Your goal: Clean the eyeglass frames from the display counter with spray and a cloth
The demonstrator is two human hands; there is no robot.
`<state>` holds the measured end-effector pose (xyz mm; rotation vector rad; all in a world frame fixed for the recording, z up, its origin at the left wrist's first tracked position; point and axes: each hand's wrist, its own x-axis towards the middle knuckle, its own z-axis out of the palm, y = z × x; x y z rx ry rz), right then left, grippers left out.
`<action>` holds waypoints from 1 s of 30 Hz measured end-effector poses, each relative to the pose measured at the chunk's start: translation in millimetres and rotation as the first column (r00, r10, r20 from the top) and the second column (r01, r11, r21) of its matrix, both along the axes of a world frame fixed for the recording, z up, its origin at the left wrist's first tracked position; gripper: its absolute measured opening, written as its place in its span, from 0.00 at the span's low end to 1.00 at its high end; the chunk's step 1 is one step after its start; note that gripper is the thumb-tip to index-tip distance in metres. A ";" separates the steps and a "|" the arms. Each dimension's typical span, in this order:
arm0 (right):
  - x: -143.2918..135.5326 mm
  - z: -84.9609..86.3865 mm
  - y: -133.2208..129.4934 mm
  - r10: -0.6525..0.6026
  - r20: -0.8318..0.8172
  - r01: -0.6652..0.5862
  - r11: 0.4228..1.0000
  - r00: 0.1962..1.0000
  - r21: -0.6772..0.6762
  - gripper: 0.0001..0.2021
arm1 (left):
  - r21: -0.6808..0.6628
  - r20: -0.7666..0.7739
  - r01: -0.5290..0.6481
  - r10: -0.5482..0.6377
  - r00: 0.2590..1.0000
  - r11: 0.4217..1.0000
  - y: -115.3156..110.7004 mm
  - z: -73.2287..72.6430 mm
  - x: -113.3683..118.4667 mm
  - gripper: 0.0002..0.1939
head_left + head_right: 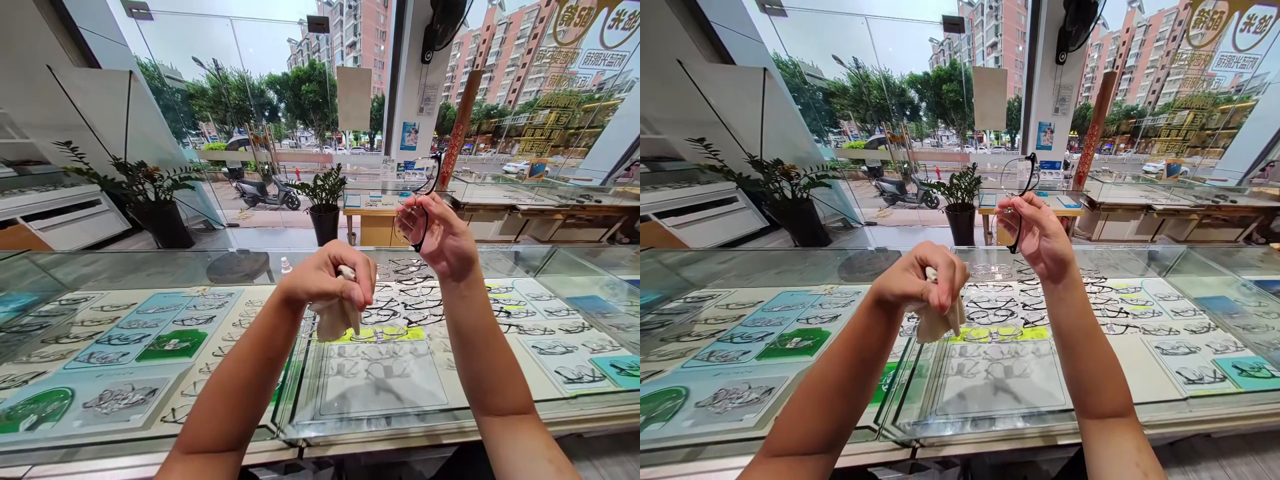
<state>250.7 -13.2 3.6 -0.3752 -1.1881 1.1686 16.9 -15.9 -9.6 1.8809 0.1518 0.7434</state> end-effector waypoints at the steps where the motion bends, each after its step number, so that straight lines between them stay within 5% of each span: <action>1: -0.3 -0.2 -0.1 0.007 0.000 -0.007 1.000 1.000 0.003 0.10 | -0.023 -0.005 0.050 -0.050 0.999 0.998 1.7 -2.6 0.8 0.17; 5: -1.1 -0.6 -0.5 0.021 0.001 -0.021 1.000 1.000 0.015 0.09 | -0.108 -0.029 0.255 -0.259 0.965 0.961 9.2 -13.0 4.5 0.14; 16: 0.0 -1.4 -1.9 0.023 -0.010 -0.023 1.000 1.000 0.010 0.08 | -0.083 -0.067 0.376 -0.381 0.922 0.923 22.8 -21.2 5.6 0.25; 22: -0.1 -1.5 -1.2 -0.017 0.028 0.017 1.000 0.999 0.010 0.10 | -0.004 -0.153 0.234 -0.231 0.961 0.972 23.0 -21.5 -0.3 0.29; 26: -0.9 -0.9 -5.9 -0.033 0.031 0.033 0.999 0.999 0.020 0.11 | -0.068 -0.159 0.146 -0.155 0.975 0.987 10.9 -7.9 -13.8 0.26; 30: -2.0 2.0 -15.5 -0.052 0.041 0.051 0.998 0.998 0.032 0.11 | -0.016 0.086 -0.132 0.133 0.987 0.991 -8.2 11.9 -39.2 0.27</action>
